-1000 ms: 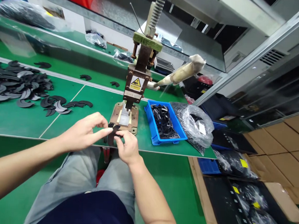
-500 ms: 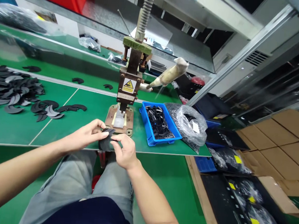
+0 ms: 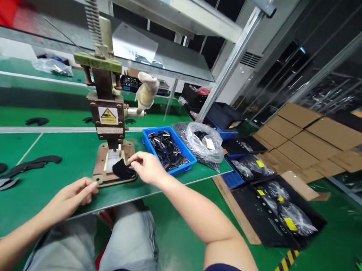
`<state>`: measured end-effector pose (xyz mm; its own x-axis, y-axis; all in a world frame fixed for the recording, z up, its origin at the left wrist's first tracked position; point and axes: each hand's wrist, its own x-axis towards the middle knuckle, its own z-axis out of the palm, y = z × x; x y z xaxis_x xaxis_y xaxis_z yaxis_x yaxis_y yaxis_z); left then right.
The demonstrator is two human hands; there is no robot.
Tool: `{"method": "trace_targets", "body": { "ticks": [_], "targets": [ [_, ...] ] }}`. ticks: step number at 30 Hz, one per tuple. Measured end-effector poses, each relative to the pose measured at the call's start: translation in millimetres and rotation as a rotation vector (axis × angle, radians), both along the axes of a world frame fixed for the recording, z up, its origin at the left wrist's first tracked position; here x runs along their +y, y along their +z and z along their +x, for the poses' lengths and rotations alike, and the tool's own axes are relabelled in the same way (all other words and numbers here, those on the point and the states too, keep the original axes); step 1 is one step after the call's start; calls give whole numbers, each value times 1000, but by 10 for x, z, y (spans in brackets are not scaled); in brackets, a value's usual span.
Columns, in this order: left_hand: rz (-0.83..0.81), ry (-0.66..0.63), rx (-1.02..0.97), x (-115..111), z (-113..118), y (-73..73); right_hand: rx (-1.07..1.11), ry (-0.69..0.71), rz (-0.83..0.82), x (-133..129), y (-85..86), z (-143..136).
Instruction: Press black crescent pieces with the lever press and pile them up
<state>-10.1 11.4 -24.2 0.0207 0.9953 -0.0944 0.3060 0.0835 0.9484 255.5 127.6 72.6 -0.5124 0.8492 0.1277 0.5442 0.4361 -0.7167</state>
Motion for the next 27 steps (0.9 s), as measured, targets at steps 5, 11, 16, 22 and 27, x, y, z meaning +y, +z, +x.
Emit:
{"method": "trace_targets", "body": {
  "ticks": [5, 11, 16, 22, 27],
  "targets": [
    [61, 28, 154, -47, -88, -234, -232, -169, 147, 1055, 340, 155],
    [129, 14, 262, -79, -35, -198, -406, -368, 318, 2134, 661, 267],
    [113, 58, 215, -131, 1, -162, -533, -418, 314, 2354, 531, 425],
    [75, 39, 202, -129, -22, -244, -726, -294, 160, 2064, 205, 788],
    [100, 11, 236, -102, -19, -280, -889, -101, -21, 1654, -26, 948]
  ]
}}
